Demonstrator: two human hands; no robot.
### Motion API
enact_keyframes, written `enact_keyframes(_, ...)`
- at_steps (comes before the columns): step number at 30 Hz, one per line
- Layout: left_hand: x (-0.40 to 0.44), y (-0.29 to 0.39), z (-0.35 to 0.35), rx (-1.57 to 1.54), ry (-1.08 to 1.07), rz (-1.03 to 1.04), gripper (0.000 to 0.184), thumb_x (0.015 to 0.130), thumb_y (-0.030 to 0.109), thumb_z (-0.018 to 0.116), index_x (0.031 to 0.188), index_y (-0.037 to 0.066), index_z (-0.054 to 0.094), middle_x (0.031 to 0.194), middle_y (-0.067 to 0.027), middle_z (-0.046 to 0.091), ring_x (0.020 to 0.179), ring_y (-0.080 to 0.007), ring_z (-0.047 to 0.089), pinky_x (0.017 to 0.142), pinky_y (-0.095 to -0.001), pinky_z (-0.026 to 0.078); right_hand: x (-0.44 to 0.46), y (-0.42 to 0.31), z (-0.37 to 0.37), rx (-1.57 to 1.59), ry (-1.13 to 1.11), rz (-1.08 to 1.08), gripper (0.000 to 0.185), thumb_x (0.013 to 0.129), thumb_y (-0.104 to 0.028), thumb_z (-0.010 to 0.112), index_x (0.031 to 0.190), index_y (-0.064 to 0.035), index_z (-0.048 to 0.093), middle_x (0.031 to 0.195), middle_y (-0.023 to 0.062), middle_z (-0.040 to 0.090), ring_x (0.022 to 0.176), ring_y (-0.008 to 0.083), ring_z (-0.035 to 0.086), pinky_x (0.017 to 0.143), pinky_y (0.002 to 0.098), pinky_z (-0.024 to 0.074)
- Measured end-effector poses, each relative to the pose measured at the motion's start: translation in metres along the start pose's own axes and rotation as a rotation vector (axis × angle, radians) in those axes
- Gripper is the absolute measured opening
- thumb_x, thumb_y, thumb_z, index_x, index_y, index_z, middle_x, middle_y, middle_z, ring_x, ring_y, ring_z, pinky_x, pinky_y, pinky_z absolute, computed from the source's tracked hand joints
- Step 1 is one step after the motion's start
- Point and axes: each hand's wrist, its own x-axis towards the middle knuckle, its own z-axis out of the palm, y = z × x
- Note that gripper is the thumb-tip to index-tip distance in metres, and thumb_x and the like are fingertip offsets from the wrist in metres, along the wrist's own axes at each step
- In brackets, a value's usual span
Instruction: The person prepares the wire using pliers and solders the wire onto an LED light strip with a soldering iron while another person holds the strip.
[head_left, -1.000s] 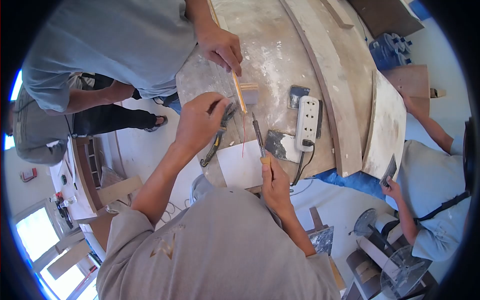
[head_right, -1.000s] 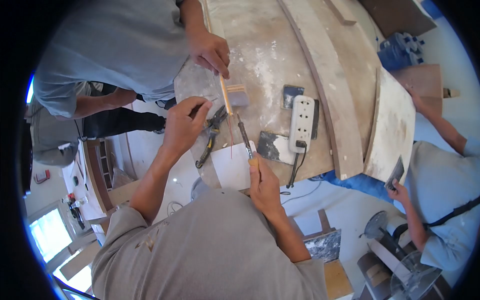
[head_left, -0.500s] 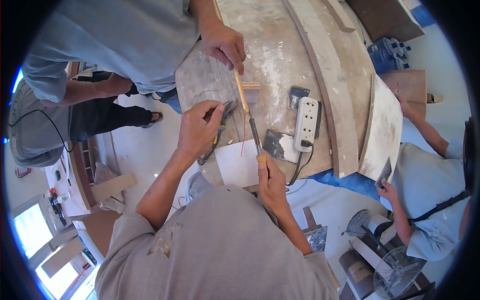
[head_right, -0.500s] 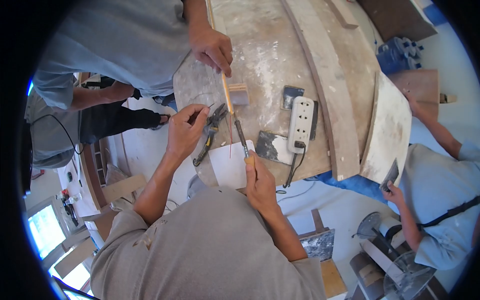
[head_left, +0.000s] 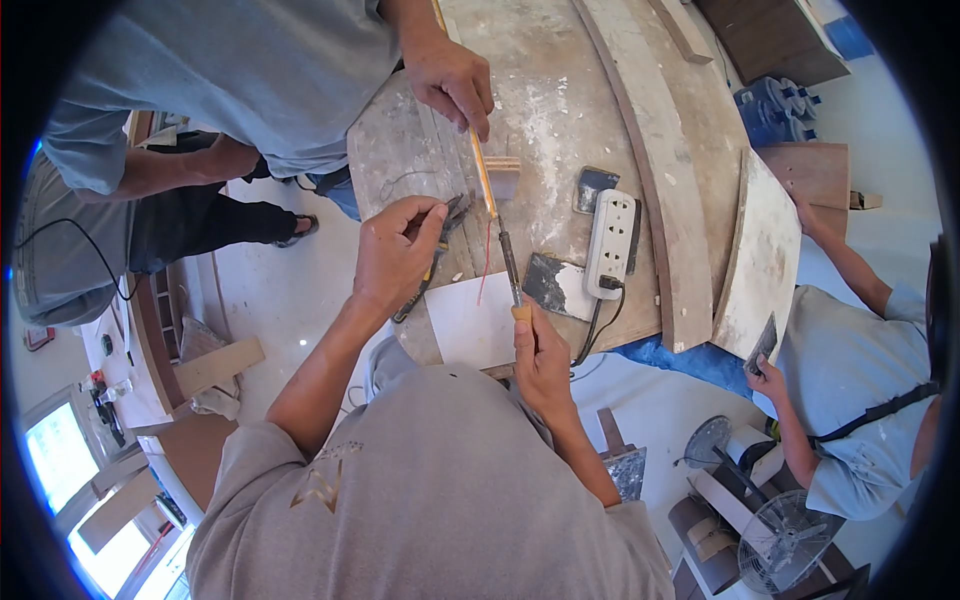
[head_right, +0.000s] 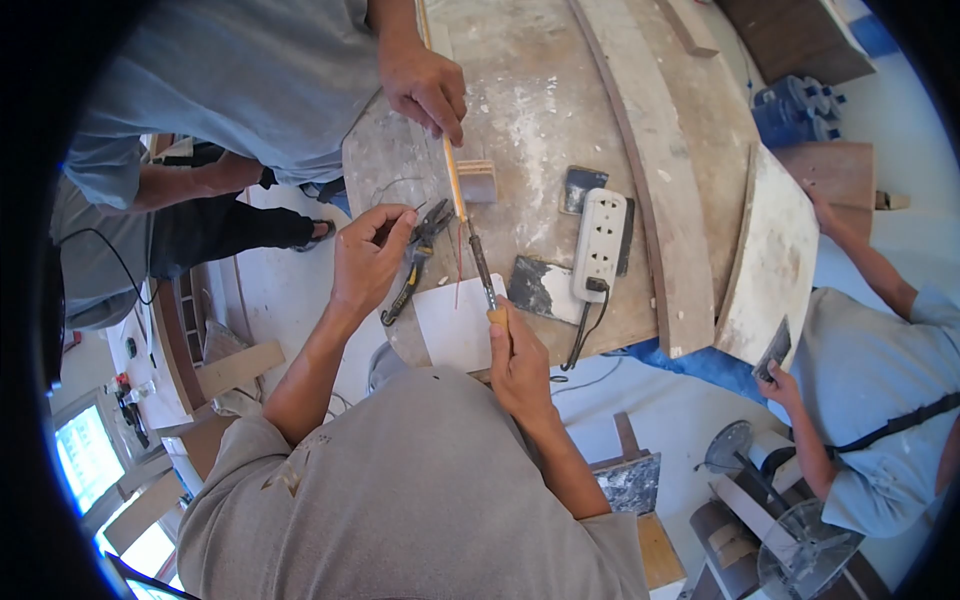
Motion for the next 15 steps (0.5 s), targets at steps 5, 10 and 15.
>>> enact_keyframes(5, 0.000, -0.001, -0.001, 0.019, -0.018, -0.019, 0.018, 0.096, 0.013, 0.066, 0.100, -0.004, 0.070, 0.079, -0.0061, 0.066, 0.068, -0.0067, 0.055, 0.063, -0.0239, 0.046, 0.000, -0.001, 0.001, -0.001, -0.005, -0.002, 0.039, 0.104, -0.018, 0.051, 0.134, 0.0052, 0.056, 0.112, 0.0273, 0.067, 0.101, 0.0356, 0.068, 0.089, 0.0367, 0.0503)
enact_keyframes(10, -0.003, -0.004, 0.000, 0.036, -0.023, -0.013, 0.018, 0.096, 0.014, 0.066, 0.100, -0.004, 0.070, 0.080, -0.0072, 0.067, 0.068, -0.0075, 0.056, 0.063, -0.0245, 0.047, 0.000, -0.002, -0.001, -0.012, -0.006, -0.004, 0.039, 0.104, -0.018, 0.051, 0.135, 0.0052, 0.055, 0.114, 0.0274, 0.067, 0.102, 0.0358, 0.068, 0.090, 0.0368, 0.0503)
enact_keyframes(15, -0.004, -0.010, 0.001, 0.012, -0.018, 0.001, 0.019, 0.096, 0.014, 0.066, 0.100, -0.004, 0.071, 0.080, -0.0081, 0.068, 0.068, -0.0078, 0.057, 0.064, -0.0248, 0.047, 0.001, -0.001, -0.001, -0.023, 0.001, -0.015, 0.038, 0.104, -0.017, 0.052, 0.135, 0.0041, 0.055, 0.112, 0.0266, 0.067, 0.100, 0.0348, 0.068, 0.088, 0.0367, 0.0506)
